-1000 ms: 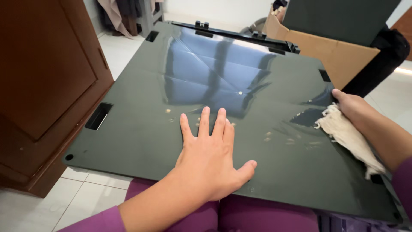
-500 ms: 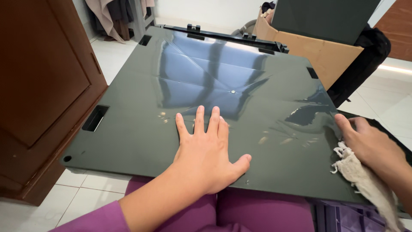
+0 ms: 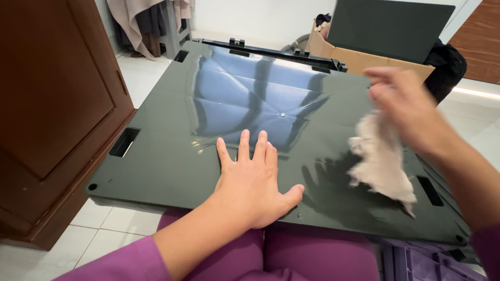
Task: The person wipes the underside and top surface of a dark green plastic panel with a white cloth, then flips it over and continues wiping. They then pick up a purple plastic panel and wipe its top and underside surfaces.
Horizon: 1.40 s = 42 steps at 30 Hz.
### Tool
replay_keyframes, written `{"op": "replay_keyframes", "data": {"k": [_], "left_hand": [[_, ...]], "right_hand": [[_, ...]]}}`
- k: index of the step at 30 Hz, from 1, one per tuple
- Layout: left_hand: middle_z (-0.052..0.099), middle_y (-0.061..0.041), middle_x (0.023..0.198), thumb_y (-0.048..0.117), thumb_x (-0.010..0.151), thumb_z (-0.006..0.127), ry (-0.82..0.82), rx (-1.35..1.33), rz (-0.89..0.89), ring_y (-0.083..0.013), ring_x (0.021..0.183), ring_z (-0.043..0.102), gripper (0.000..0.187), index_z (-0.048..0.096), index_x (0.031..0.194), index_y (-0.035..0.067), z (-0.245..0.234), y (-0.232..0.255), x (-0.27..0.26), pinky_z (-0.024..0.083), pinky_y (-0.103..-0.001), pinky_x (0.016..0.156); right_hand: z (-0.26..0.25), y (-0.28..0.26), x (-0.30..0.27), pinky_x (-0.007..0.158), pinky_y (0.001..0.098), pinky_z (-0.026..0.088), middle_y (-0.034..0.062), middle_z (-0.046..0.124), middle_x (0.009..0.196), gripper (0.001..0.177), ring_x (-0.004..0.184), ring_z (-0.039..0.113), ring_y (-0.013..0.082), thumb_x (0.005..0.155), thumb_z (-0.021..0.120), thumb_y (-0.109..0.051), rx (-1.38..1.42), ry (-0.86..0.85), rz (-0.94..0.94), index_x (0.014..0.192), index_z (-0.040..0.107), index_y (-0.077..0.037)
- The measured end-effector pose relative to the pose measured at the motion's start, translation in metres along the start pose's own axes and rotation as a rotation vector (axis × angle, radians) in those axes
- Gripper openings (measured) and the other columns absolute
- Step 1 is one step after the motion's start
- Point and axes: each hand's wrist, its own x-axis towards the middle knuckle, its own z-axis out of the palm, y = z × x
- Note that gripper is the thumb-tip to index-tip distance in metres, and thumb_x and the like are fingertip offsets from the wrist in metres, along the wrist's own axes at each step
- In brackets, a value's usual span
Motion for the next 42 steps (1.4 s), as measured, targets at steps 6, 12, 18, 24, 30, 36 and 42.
{"op": "replay_keyframes", "data": {"k": [6,12,18,24,30,36,42], "left_hand": [[0.013,-0.026,0.167,0.067,0.085,0.048,-0.008,-0.003,-0.007,-0.0504,0.153,0.004,0.103,0.027,0.151,-0.009,0.000,-0.001,0.000,0.001,-0.079,0.107],[0.014,-0.026,0.166,0.067,0.086,0.048,0.014,-0.004,-0.001,-0.0505,0.153,0.004,0.103,0.026,0.151,-0.010,0.002,-0.001,0.000,0.001,-0.078,0.107],[0.014,-0.026,0.166,0.067,0.085,0.048,0.010,-0.010,-0.008,-0.0494,0.153,0.004,0.103,0.026,0.151,-0.010,0.001,0.001,-0.001,0.001,-0.078,0.108],[0.012,-0.025,0.167,0.066,0.086,0.049,-0.030,-0.004,-0.019,-0.0490,0.154,0.002,0.102,0.026,0.151,-0.010,-0.002,0.001,-0.001,0.000,-0.077,0.108],[0.011,-0.025,0.167,0.066,0.087,0.048,-0.044,0.006,-0.021,-0.0488,0.154,0.001,0.101,0.025,0.148,-0.010,-0.005,0.002,-0.002,0.000,-0.077,0.109],[0.010,-0.024,0.167,0.067,0.086,0.047,-0.054,0.014,-0.036,-0.0483,0.154,0.000,0.103,0.023,0.153,-0.008,-0.006,0.003,-0.001,0.000,-0.077,0.108],[0.009,-0.024,0.168,0.067,0.086,0.048,-0.048,0.013,-0.038,-0.0481,0.154,0.001,0.103,0.024,0.153,-0.008,-0.005,0.003,-0.001,0.001,-0.077,0.109]], "right_hand": [[0.050,0.013,-0.013,0.120,0.0546,0.017,0.0186,0.014,0.167,0.078,0.155,0.013,0.0354,0.092,0.043,-0.065,-0.555,-0.535,0.259,0.161,0.027,-0.031],[0.074,-0.001,-0.062,0.120,0.0536,0.007,0.0128,0.012,0.167,0.080,0.155,0.006,0.0337,0.095,0.038,-0.061,-0.503,-0.465,0.114,0.166,0.022,-0.030],[0.062,0.006,-0.086,0.119,0.0518,0.008,0.0122,0.016,0.173,0.077,0.154,0.009,0.0323,0.095,0.039,-0.058,-0.475,-0.438,0.065,0.165,0.026,-0.028],[0.048,0.075,-0.090,0.116,0.0499,0.023,0.0192,0.026,0.164,0.068,0.151,0.022,0.0364,0.099,0.038,-0.048,-0.638,-0.304,0.146,0.161,0.027,-0.021],[0.017,0.107,-0.092,0.111,0.0453,0.041,0.0298,0.054,0.145,0.073,0.134,0.054,0.0429,0.101,0.044,-0.045,-0.368,-0.132,0.611,0.164,0.030,-0.010],[0.006,0.098,-0.107,0.099,0.0491,0.051,0.0299,0.074,0.117,0.056,0.111,0.071,0.0443,0.107,0.044,-0.048,-0.370,-0.063,0.922,0.129,0.066,-0.001],[0.001,0.100,-0.146,0.093,0.0519,0.055,0.0299,0.072,0.107,0.056,0.100,0.070,0.0459,0.106,0.043,-0.049,-0.383,-0.036,0.986,0.118,0.068,0.000]]}}
